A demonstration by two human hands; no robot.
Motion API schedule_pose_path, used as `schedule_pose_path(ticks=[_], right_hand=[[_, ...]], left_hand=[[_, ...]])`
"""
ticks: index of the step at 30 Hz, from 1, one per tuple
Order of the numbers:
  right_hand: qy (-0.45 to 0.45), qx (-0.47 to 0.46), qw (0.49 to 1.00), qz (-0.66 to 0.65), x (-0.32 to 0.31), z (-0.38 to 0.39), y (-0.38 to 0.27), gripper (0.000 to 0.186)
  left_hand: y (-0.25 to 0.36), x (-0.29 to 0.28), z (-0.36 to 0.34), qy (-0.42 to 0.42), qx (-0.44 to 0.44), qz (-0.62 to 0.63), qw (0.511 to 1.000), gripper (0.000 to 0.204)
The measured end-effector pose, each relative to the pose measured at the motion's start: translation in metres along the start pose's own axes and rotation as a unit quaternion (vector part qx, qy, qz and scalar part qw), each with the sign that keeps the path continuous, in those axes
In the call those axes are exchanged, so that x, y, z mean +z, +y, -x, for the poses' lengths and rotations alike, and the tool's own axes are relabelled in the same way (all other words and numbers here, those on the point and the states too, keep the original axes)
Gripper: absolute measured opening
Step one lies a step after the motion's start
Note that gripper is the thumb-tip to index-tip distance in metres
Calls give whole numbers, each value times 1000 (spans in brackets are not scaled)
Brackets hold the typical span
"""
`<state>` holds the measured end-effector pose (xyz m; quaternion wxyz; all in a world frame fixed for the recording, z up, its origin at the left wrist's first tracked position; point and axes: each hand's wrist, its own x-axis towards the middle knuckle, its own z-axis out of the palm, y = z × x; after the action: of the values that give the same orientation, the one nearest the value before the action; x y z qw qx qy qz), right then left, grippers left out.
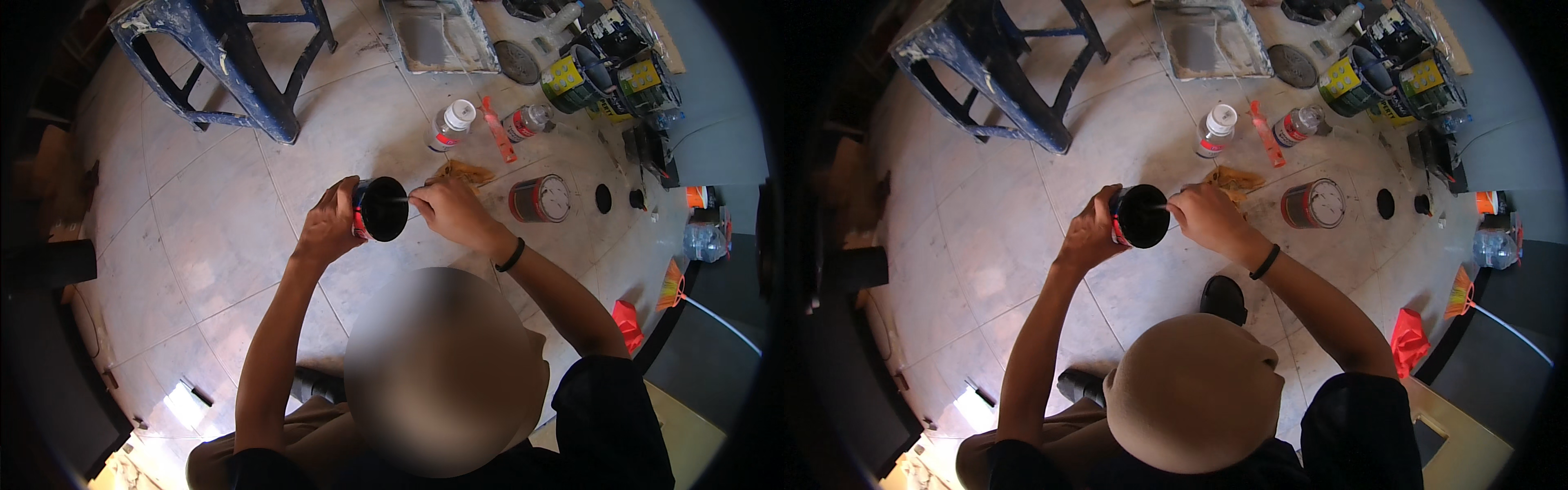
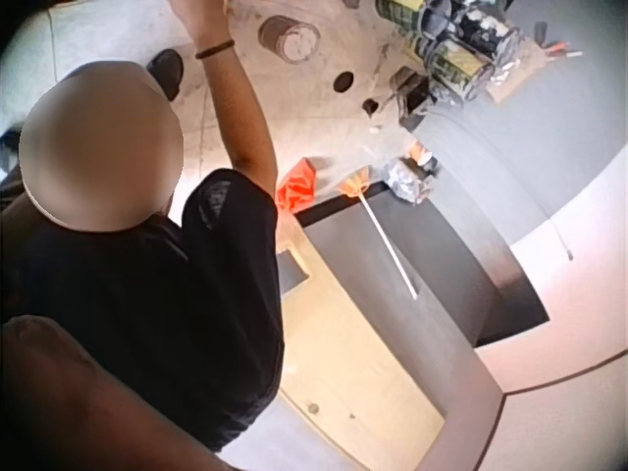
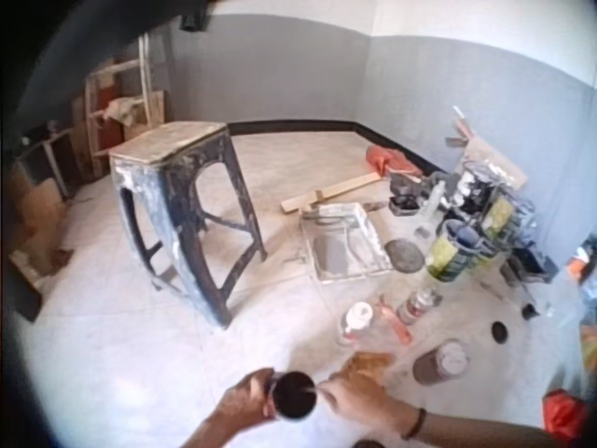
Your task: The person uses a screwdriver to pry open a can of paint, stirs the paint with a stick, wipes their hands with a cloth, and then pours liquid from a bottle into the paint while stirring it.
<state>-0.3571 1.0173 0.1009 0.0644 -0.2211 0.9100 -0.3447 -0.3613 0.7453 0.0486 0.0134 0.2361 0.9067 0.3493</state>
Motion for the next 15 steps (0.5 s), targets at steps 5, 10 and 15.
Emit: schedule_pose_path(ticks=[5,10,15], right_hand=[[32,-38,998,27,3,-1,0,8],[-78,3,997,18,5,-6,-1,8],[-15,-21,1000,9,10,-7,5,11]], left_hand=[[4,0,-5,-24,14,-15,1000,94],[-3,-2,-8,-38,-4,-15,999,101],[-1,-10,-14,-63,-11,-2,998,97]])
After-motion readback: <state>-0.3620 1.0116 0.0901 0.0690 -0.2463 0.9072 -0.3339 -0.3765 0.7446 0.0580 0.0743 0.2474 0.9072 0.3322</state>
